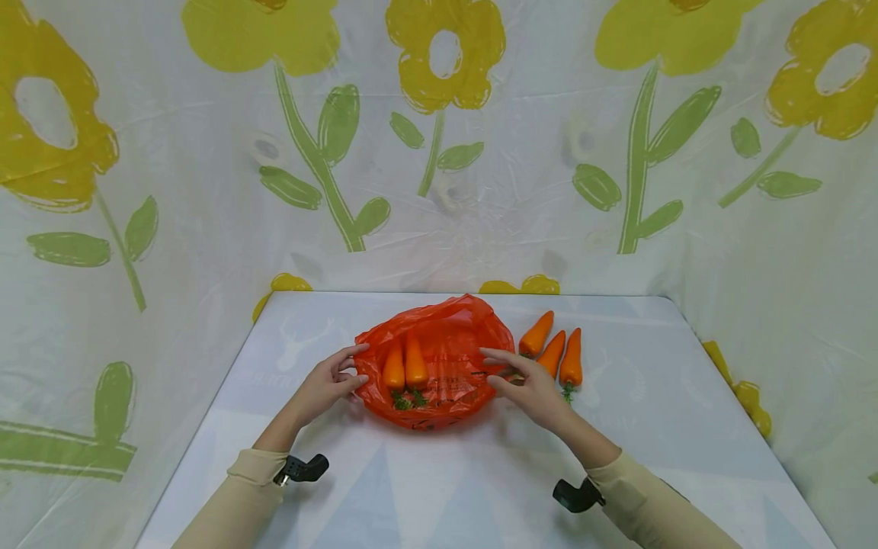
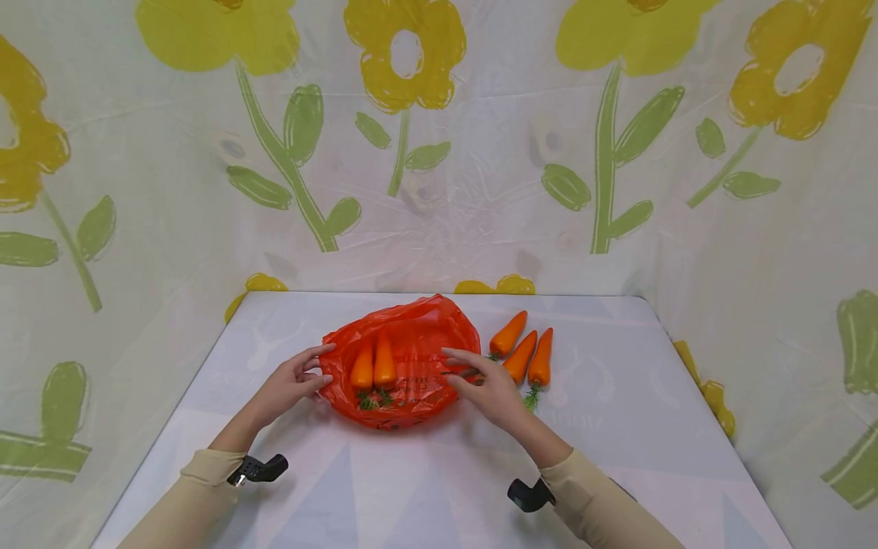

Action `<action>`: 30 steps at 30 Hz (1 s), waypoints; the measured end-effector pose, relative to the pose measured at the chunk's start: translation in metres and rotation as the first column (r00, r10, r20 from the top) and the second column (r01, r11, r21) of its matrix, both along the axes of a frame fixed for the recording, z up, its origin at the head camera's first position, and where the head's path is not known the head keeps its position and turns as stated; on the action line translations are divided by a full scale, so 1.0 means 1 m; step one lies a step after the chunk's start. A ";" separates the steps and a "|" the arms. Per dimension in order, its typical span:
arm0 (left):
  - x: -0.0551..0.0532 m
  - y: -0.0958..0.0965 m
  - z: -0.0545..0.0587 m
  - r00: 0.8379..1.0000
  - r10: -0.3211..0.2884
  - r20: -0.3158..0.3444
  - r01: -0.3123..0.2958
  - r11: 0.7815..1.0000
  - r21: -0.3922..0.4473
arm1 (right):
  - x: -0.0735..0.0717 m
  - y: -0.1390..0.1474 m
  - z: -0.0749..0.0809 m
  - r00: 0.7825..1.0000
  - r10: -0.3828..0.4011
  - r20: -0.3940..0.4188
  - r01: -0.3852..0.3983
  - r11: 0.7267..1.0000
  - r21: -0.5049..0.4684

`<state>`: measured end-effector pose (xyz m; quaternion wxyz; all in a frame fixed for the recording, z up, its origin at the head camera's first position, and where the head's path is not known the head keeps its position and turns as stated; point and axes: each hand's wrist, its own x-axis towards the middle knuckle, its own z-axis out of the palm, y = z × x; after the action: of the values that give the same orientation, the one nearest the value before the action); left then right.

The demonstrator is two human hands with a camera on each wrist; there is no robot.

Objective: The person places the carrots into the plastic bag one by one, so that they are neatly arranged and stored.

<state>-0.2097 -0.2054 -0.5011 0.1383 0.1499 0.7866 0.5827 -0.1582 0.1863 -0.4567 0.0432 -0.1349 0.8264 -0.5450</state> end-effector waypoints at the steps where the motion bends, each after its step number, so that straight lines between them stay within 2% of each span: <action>1: 0.000 0.000 0.000 1.000 -0.001 0.000 0.001 1.000 -0.001 | 0.000 0.001 0.000 1.000 -0.005 0.001 0.005 1.000 -0.002; 11: -0.002 -0.001 0.000 1.000 0.006 0.003 -0.006 1.000 -0.007 | 0.001 0.010 -0.002 0.999 -0.033 0.012 0.033 0.999 -0.014; 23: -0.001 0.000 0.001 1.000 0.025 0.019 -0.024 1.000 -0.011 | 0.001 0.022 -0.006 0.993 -0.055 -0.108 0.056 0.998 0.013; 30: 0.000 -0.001 0.001 1.000 0.014 0.003 -0.014 1.000 -0.013 | 0.001 0.032 -0.010 0.991 -0.083 -0.108 0.085 0.996 0.010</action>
<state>-0.2098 -0.2062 -0.5003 0.1364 0.1428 0.7912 0.5787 -0.1573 0.2178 -0.4664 -0.0234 -0.1287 0.8365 -0.5322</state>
